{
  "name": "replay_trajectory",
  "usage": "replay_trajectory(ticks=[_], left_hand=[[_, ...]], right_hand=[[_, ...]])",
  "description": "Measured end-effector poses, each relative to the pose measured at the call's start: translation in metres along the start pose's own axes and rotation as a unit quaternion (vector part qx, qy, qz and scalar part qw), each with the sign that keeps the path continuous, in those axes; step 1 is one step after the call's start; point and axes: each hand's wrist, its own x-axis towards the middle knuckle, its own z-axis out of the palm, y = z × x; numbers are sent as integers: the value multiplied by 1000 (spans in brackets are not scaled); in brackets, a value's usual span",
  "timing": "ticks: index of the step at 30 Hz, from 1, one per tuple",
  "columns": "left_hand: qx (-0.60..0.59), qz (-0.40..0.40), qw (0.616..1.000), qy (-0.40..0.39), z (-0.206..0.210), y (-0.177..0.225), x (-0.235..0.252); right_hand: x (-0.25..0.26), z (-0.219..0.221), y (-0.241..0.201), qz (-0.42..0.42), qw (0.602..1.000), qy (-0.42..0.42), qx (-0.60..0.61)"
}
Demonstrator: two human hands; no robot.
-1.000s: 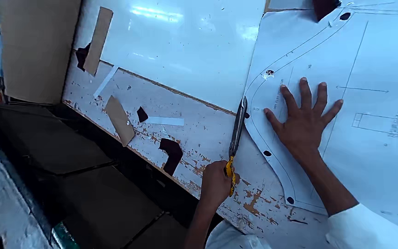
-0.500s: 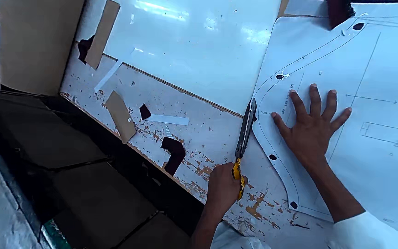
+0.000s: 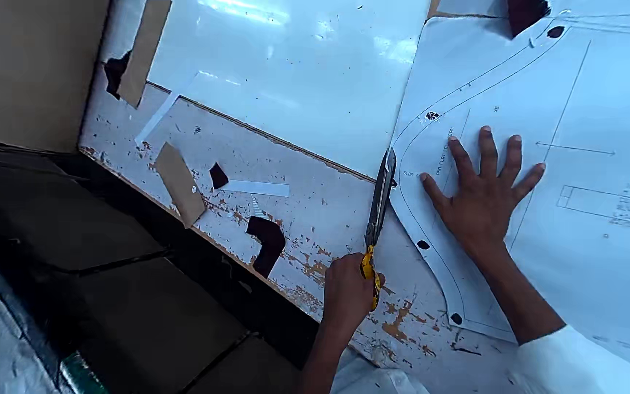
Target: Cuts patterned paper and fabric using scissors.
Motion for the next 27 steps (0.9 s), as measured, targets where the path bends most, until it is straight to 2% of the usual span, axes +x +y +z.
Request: replay_trajectory(ticks=[11, 18, 27], left_hand=[[-9, -11, 1000, -3, -3, -4, 4], [63, 11, 998, 17, -11, -10, 8], [104, 20, 994, 23, -18, 6, 12]], right_hand=[[-1, 1, -1, 4, 1000, 3, -1], [0, 2, -1, 8, 1000, -5, 3], [1, 4, 0, 4, 1000, 5, 0]])
